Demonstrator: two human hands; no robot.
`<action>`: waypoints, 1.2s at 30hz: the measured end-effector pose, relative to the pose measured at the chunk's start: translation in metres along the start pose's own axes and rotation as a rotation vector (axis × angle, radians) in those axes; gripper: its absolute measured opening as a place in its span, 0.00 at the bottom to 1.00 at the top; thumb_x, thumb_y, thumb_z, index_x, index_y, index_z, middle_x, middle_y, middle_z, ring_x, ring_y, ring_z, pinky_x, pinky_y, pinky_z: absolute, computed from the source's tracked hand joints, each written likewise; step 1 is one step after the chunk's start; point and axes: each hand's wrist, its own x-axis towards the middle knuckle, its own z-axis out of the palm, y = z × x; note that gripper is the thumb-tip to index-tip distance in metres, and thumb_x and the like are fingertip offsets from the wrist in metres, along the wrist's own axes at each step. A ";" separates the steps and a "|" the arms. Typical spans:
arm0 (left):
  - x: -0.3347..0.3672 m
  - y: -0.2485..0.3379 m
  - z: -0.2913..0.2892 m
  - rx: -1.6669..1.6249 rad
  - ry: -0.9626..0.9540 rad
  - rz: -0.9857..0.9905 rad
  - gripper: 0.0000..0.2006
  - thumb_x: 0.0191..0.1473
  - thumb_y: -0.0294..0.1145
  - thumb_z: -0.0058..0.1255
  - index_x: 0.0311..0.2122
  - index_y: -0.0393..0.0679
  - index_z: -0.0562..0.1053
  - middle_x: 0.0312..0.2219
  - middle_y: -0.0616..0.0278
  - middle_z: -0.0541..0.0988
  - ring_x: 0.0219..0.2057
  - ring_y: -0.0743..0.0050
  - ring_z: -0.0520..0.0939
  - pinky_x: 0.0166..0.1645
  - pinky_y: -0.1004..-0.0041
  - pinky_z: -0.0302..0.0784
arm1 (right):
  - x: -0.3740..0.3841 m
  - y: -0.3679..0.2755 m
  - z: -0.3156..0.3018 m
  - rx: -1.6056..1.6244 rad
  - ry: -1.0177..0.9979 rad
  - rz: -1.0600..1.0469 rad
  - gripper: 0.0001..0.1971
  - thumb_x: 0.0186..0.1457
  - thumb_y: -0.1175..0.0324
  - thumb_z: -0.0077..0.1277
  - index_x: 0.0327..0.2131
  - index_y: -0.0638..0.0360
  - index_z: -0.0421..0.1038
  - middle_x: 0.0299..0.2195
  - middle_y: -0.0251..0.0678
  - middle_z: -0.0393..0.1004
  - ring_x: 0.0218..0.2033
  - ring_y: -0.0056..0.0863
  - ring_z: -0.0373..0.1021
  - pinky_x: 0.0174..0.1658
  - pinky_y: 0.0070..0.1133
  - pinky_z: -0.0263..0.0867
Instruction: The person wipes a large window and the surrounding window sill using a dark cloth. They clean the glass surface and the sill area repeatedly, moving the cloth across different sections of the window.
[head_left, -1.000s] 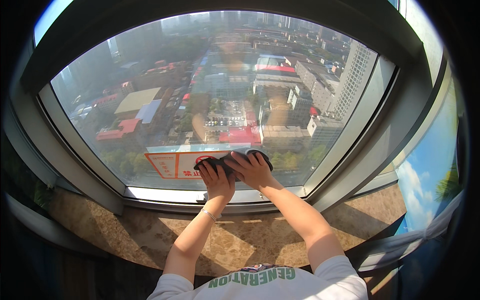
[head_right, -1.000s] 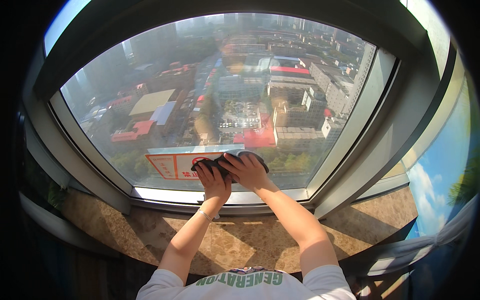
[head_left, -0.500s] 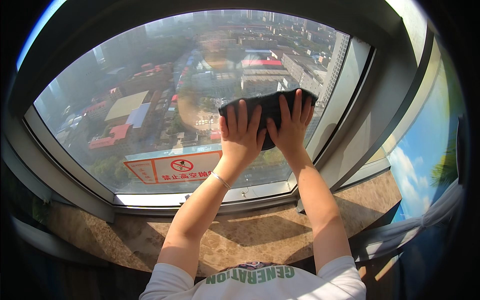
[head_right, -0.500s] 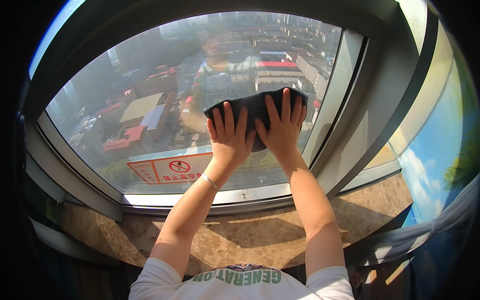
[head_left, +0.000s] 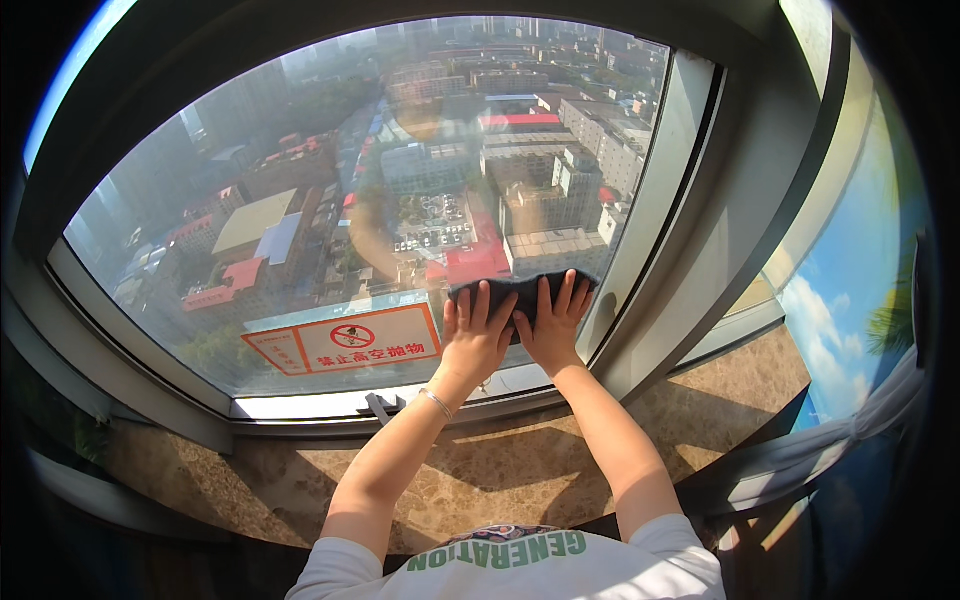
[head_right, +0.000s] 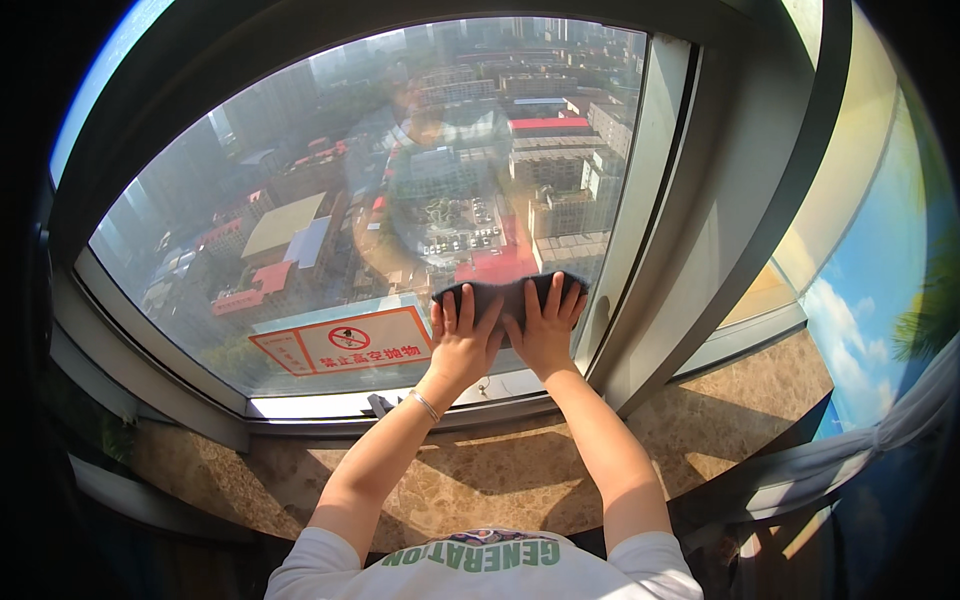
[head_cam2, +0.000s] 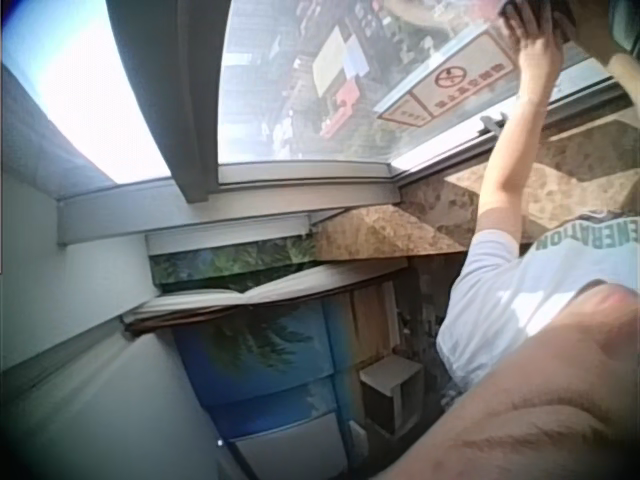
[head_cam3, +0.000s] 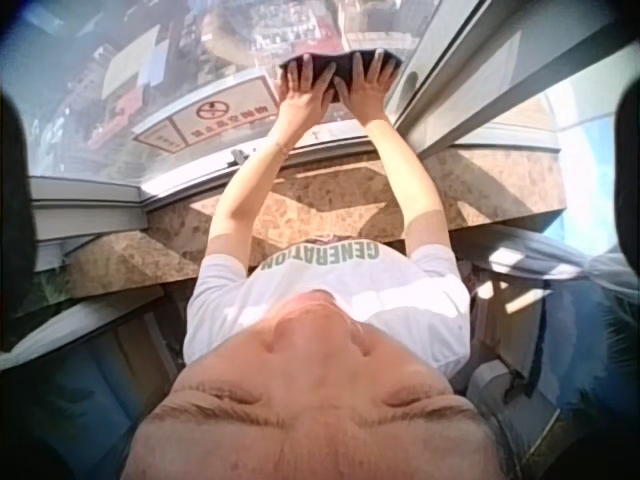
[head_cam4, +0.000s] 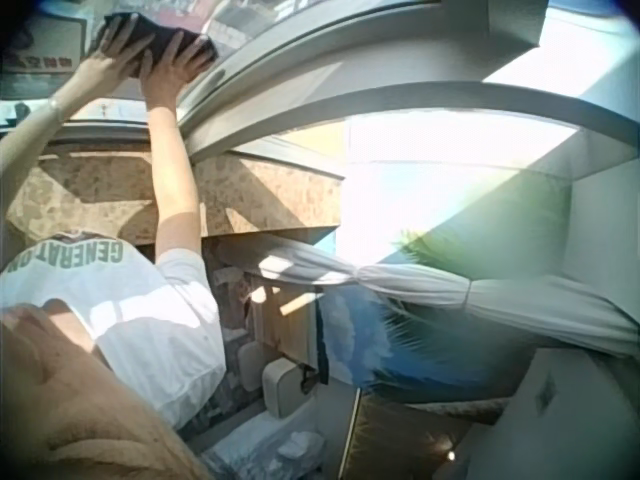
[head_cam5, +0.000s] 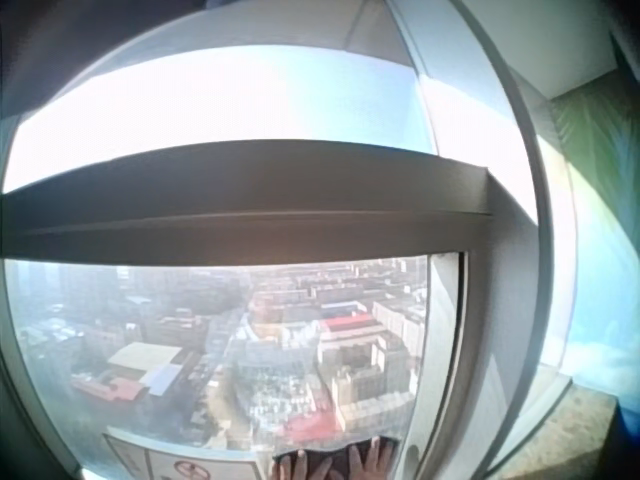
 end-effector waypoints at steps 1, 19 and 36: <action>0.028 0.000 -0.012 0.030 0.095 0.010 0.23 0.49 0.43 0.48 0.53 0.61 0.67 0.56 0.50 0.59 0.54 0.46 0.59 0.61 0.51 0.42 | 0.028 -0.002 -0.010 0.013 0.060 -0.009 0.34 0.46 0.51 0.53 0.55 0.55 0.57 0.61 0.60 0.35 0.57 0.73 0.37 0.54 0.61 0.32; -0.051 0.017 0.065 0.151 -0.114 0.113 0.23 0.51 0.42 0.45 0.55 0.65 0.63 0.55 0.71 0.63 0.55 0.67 0.60 0.62 0.60 0.42 | -0.073 0.018 0.025 0.055 -0.161 0.178 0.35 0.47 0.56 0.52 0.52 0.70 0.55 0.58 0.63 0.41 0.56 0.68 0.42 0.54 0.54 0.45; 0.196 0.069 -0.058 -0.156 0.286 0.026 0.29 0.52 0.38 0.40 0.58 0.37 0.56 0.60 0.39 0.47 0.62 0.36 0.43 0.62 0.48 0.32 | 0.209 -0.002 -0.166 -0.703 0.184 -0.233 0.23 0.52 0.67 0.42 0.53 0.62 0.62 0.58 0.41 0.55 0.55 0.34 0.59 0.61 0.30 0.43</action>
